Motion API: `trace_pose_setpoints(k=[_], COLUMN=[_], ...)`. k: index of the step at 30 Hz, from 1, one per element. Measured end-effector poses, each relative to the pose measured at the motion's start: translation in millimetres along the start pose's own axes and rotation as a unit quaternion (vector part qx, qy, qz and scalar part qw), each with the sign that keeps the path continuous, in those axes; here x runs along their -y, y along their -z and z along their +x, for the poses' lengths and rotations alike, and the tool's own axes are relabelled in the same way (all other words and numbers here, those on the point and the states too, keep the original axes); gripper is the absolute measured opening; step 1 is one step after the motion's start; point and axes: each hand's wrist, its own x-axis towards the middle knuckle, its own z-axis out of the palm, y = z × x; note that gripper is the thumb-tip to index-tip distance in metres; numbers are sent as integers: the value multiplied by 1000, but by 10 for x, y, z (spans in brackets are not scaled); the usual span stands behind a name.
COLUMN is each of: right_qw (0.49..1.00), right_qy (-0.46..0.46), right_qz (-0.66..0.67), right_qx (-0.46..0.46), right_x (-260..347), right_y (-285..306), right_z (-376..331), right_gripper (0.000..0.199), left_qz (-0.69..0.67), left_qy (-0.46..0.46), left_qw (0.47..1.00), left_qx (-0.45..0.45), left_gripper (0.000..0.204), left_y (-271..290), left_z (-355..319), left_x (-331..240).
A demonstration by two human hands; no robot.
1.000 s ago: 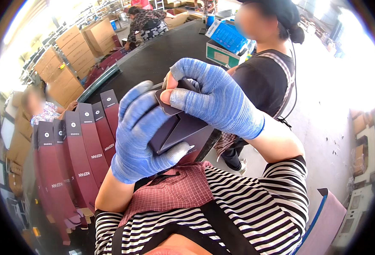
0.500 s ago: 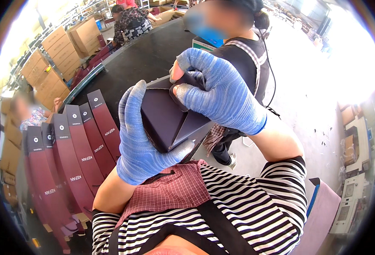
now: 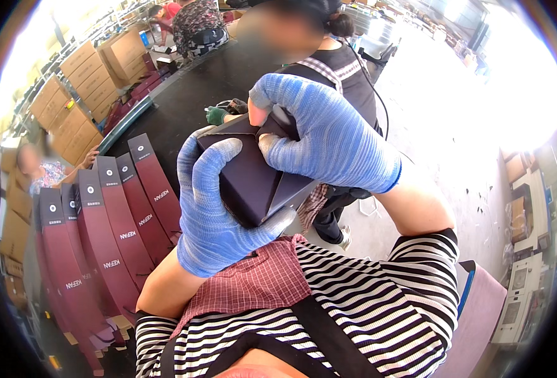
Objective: The person folds several cardboard boxes by hand, tucking the flaps to secure the base of each box before placing them aside on the table.
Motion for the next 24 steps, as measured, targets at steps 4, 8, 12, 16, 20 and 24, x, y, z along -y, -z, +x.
trace_pose_setpoints(k=[4, 8, 12, 16, 20, 24], right_qw=[999, 994, 990, 983, 992, 993], right_qy=[7, 74, 84, 107, 32, -63], right_qz=[-42, -70, -84, -116, -107, -85], right_qx=[22, 49, 70, 98, 63, 49], right_x=[-35, -34, -8, -1, -40, -43], right_y=[36, 98, 158, 165, 113, 97], right_z=[-8, 33, 53, 105, -1, -67], right_gripper=[20, 22, 23, 22, 29, 40], left_qz=[-9, -16, -9, 6, 16, 20], left_qy=[-3, -9, -9, -14, -18, -20], left_qw=[1000, 1000, 1000, 1000, 999, 999], left_qx=[-7, -23, -18, -14, -38, -34], left_gripper=[96, 96, 96, 97, 98, 99], left_y=[-52, -94, -108, -108, -120, -110], left_z=[-15, -14, -17, -21, -23, -21], left_x=[-13, -36, -49, -45, -32, -41])
